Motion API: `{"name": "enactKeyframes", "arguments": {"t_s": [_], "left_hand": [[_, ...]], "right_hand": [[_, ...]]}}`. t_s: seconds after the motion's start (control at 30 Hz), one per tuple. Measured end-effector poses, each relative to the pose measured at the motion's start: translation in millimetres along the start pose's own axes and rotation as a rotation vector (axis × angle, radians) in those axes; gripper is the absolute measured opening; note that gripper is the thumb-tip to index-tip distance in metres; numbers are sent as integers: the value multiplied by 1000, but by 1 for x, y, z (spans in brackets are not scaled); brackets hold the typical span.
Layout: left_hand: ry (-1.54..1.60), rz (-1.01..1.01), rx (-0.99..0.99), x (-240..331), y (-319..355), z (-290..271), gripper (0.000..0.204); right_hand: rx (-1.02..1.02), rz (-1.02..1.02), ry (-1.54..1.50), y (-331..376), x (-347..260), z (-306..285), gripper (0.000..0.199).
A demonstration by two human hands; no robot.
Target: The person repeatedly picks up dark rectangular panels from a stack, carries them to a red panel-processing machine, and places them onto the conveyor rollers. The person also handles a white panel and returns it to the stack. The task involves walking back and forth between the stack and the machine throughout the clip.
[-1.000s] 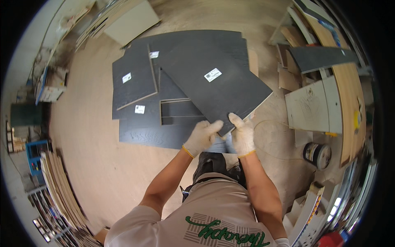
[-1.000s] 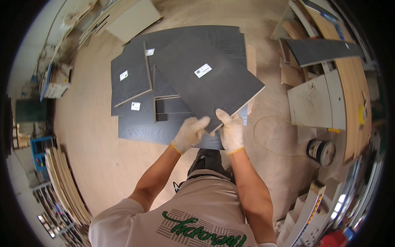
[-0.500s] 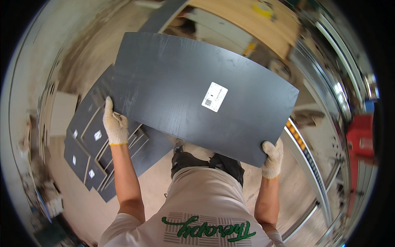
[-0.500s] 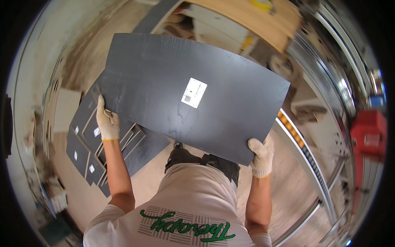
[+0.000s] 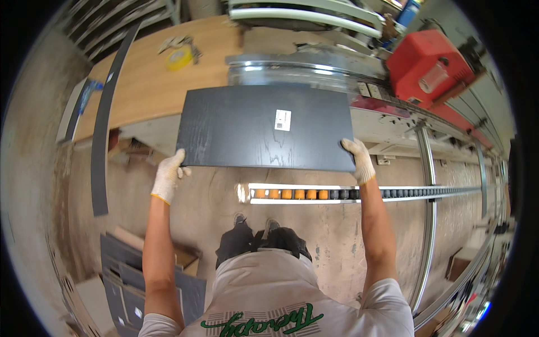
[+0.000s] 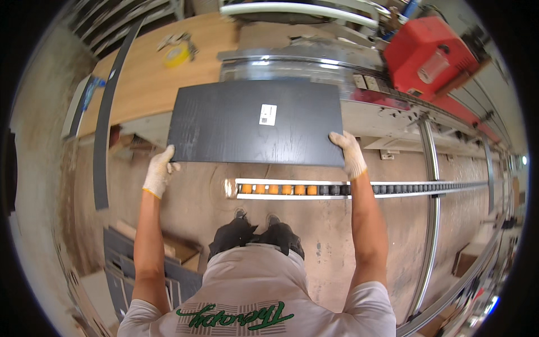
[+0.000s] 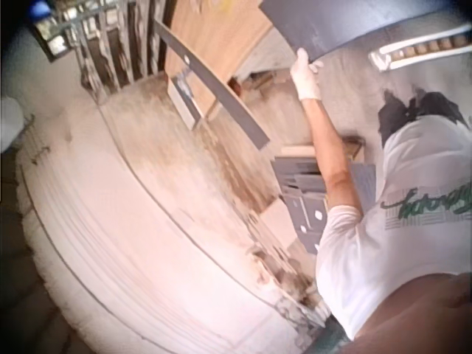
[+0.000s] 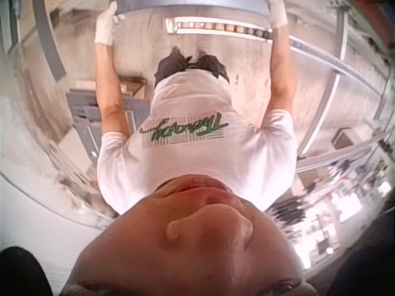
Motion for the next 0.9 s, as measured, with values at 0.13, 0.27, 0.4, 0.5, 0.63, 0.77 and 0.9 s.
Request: {"name": "enactKeyframes", "arguments": {"t_s": [0.13,0.27,0.4,0.5,0.63,0.77,0.9], "left_hand": [[-32,-41,-84,-2,-63,68,40],[213,-51,-133,4,-87,142,40],[36,-172,-200,16,-95,188,42],[-19,-169,-228,13,-101,219,50],[30,-78,-261,2,-111,249,46],[4,-76,-296,-9,-113,264,39],[116,-54,-443,-20,-112,317,42]], "right_hand": [[-21,123,202,-70,-12,-52,49],[414,20,809,-82,-35,-93,62],[1381,-201,502,-31,-29,-39,69],[897,54,491,-60,5,68,73],[812,210,-73,-105,41,165,78],[1010,169,-261,-124,38,156,91],[1061,206,-200,-125,29,88,99]]}}
Point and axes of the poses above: each hand's wrist, its own y-axis away from the middle knuckle, its own z-axis out of the palm, x = y × z, the point moved 5 cm from there along -y, towards the middle knuckle, and after that the axes turned 7 degrees about -x, right-handed, at the moved point
